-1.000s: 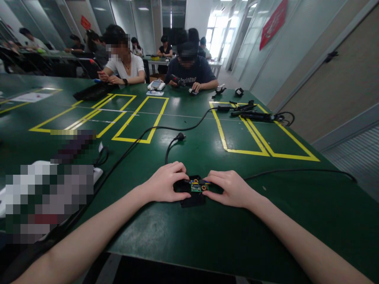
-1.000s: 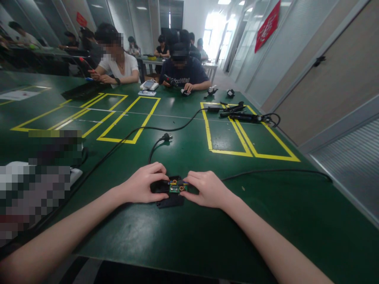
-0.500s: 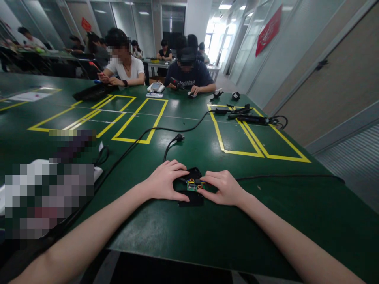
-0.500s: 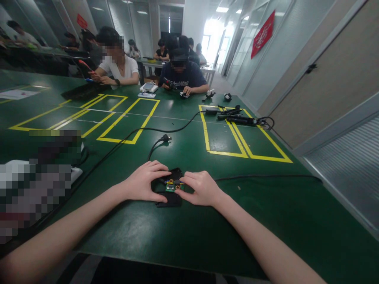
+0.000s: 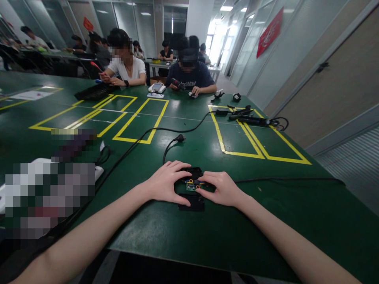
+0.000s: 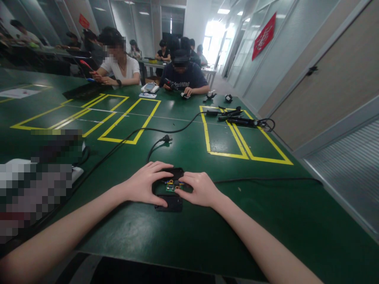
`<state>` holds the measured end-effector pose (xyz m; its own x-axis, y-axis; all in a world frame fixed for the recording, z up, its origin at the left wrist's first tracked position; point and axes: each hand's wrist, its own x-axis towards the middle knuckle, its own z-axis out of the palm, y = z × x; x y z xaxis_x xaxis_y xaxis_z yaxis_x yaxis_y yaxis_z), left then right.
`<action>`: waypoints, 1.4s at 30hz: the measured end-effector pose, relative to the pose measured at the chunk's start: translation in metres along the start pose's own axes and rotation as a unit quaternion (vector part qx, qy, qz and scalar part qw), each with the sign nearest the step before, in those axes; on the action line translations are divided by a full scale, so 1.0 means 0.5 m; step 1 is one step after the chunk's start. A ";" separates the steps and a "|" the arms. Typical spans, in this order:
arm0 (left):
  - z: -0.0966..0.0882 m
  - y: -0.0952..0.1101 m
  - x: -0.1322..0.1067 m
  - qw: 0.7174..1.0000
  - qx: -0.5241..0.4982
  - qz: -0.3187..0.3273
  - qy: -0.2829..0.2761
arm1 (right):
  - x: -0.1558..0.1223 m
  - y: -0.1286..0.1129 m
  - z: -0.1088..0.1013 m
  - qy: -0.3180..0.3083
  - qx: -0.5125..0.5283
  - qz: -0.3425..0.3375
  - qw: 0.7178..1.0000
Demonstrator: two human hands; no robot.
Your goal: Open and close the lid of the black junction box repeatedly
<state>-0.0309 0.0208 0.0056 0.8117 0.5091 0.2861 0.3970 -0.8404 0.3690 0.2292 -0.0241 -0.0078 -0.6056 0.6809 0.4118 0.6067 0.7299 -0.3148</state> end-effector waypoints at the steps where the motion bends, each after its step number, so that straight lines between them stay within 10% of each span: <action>1: 0.000 0.000 -0.001 1.000 -0.003 0.002 0.001 | 0.001 0.001 0.001 0.000 -0.008 0.005 1.000; 14: 0.004 -0.004 -0.004 0.998 -0.008 -0.029 0.060 | 0.013 -0.018 -0.010 0.013 0.025 0.002 1.000; 42: -0.006 0.004 0.003 0.993 0.018 -0.113 0.000 | 0.004 0.004 -0.007 0.073 0.029 0.052 0.996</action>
<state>-0.0300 0.0203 0.0092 0.7005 0.6854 0.1987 0.5844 -0.7108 0.3915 0.2309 -0.0213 -0.0048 -0.4579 0.7401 0.4925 0.6293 0.6611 -0.4086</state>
